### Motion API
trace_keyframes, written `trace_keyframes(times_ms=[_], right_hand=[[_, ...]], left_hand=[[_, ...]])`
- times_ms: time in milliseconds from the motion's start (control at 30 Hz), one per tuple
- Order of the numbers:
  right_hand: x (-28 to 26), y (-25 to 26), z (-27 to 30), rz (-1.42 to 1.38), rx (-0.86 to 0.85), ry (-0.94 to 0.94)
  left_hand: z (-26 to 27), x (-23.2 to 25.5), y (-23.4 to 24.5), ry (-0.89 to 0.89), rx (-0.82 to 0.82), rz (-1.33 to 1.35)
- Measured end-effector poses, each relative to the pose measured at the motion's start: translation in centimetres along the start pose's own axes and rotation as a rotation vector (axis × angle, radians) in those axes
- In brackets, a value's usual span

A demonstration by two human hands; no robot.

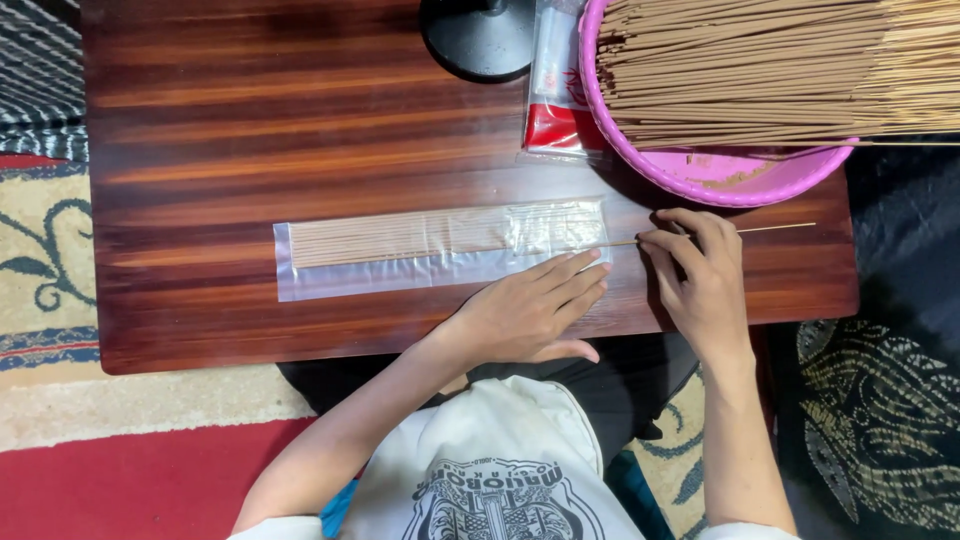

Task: Packing incense sticks into a clear plastic sleeve by picking them from a bowl and sliding them in.

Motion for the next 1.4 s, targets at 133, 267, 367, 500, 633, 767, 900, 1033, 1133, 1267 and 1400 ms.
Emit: trace_keyframes(times_ms=[133,267,367,500,633,767,900,1033,1133,1267,1400], right_hand=[[-0.8,-1.6,0.0,-0.009,0.023,0.018],[-1.0,-1.4,-0.3,-0.023,0.047,0.032],[-0.6,-0.3,0.1,-0.018,0.032,0.009],[-0.4,-0.5,0.1,-0.002,0.041,0.01],[-0.9,-1.8,-0.4,-0.019,0.053,0.057],[-0.5,-1.1,0.0,-0.029,0.044,0.015],[-0.4,-1.4,0.2,0.014,0.041,-0.014],[-1.3,-2.8,0.0,-0.024,0.022,-0.014],[-0.6,-2.7,0.5,-0.04,0.013,-0.027],[0.7,-1.9,1.3,-0.048,0.03,-0.109],[0.4,-2.9,0.9,-0.044,0.029,-0.082]], left_hand=[[0.1,-0.1,-0.2,0.008,-0.008,0.026],[0.1,-0.1,-0.2,0.014,-0.033,0.035],[-0.1,-0.1,0.3,0.022,-0.048,0.038],[-0.4,-0.2,0.4,0.031,-0.076,0.046],[-0.3,-0.2,0.2,0.031,-0.068,0.027],[-0.2,-0.2,0.2,0.035,-0.062,0.037],[-0.2,-0.3,0.0,0.035,-0.061,0.051],[-0.1,-0.3,-0.1,0.036,-0.054,0.037],[0.0,-0.3,0.0,0.029,-0.054,0.025],[-0.2,-0.3,0.0,0.034,-0.086,0.026],[-0.1,-0.3,0.0,0.03,-0.082,0.012]])
Point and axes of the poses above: each hand's wrist, its own z-axis away from the middle knuckle, its own y-axis out of the back of the hand, x = y × z, the point moved 3 cm from there along -z, towards the middle knuckle, and after that the axes turned 11 degrees about y, right-handed, at the moved point
